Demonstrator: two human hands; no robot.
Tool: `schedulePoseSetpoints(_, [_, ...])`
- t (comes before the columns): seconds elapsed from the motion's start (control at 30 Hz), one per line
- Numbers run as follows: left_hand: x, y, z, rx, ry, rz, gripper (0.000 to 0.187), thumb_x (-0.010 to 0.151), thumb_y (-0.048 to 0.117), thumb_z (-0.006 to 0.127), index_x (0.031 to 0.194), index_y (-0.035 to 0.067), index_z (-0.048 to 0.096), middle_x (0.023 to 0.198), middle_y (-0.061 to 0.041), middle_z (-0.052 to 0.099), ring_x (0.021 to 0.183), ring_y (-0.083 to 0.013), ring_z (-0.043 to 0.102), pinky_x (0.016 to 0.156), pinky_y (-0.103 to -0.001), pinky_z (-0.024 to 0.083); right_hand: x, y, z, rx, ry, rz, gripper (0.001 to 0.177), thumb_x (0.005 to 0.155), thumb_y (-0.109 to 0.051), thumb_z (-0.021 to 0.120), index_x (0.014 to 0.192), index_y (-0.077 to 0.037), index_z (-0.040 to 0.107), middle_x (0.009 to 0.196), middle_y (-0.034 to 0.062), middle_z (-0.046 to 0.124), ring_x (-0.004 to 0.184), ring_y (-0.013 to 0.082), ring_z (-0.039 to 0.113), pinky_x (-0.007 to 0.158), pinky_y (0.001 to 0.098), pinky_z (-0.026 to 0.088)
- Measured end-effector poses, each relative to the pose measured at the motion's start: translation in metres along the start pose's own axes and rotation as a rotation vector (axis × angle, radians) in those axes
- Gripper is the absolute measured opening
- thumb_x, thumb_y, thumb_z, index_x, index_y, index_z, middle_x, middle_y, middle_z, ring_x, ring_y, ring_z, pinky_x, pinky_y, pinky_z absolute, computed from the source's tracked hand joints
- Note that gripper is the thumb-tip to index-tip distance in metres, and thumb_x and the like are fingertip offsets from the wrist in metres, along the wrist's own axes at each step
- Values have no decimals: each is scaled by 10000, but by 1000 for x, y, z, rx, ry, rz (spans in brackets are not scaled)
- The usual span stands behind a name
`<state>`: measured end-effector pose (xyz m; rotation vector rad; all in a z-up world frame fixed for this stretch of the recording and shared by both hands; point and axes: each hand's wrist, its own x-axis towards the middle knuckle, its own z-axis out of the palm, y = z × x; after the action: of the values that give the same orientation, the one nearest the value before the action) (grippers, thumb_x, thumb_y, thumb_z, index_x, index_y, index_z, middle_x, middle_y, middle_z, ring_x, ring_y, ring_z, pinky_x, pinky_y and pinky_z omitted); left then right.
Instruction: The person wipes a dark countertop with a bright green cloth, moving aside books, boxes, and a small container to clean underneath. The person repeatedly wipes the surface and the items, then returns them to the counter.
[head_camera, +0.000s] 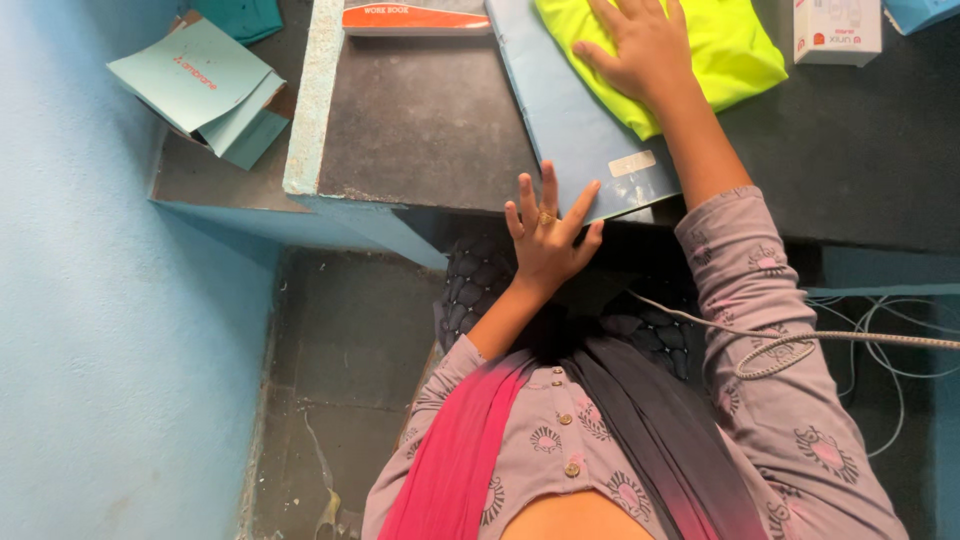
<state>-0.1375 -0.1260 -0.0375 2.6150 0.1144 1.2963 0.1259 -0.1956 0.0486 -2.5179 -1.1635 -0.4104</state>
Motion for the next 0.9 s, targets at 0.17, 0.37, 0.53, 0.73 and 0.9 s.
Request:
schedulePoseSetpoints(0.17, [6, 17, -23, -6, -228, -160, 586, 1043, 509, 557, 1574, 276, 470, 1675, -285, 255, 1568, -475, 174, 1236, -590, -46, -76, -2, -40, 70, -109, -6, 691, 1016, -602, 581, 1578, -205, 508, 1670, 138, 369, 1527, 396, 286, 1182, 646, 142])
schedulePoseSetpoints(0.37, [20, 9, -39, -178, -410, -226, 951, 964, 503, 667, 1606, -63, 252, 1632, -289, 352, 1532, -423, 316, 1236, -643, 119, -167, 36, -84, -18, -150, 117, 668, 1071, -612, 515, 1626, -243, 476, 1724, 122, 345, 1583, 366, 288, 1250, 625, 121])
schedulePoseSetpoints(0.53, [55, -12, -14, -214, -477, -113, 1044, 840, 509, 797, 1501, -147, 323, 1524, -324, 438, 1430, -459, 412, 1172, -591, 271, -216, 92, -110, -94, -94, 193, 678, 1067, -604, 552, 1613, -204, 515, 1710, 152, 375, 1567, 385, 296, 1232, 624, 130])
schedulePoseSetpoints(0.73, [113, -21, 97, -236, -672, -16, 1003, 725, 458, 886, 1434, -105, 454, 1500, -345, 457, 1379, -404, 490, 1068, -448, 447, -232, 130, -102, -75, 162, 269, 423, 1051, -389, 709, 1368, -111, 684, 1529, 152, 611, 1467, 371, 498, 1216, 539, 273])
schedulePoseSetpoints(0.9, [169, -4, 202, -335, -600, 161, 944, 695, 420, 921, 1379, -69, 491, 1457, -330, 472, 1339, -420, 492, 1058, -451, 431, -235, 142, -93, -116, 272, 314, 378, 1009, -269, 725, 1327, -65, 719, 1403, 163, 687, 1351, 386, 581, 1162, 516, 341])
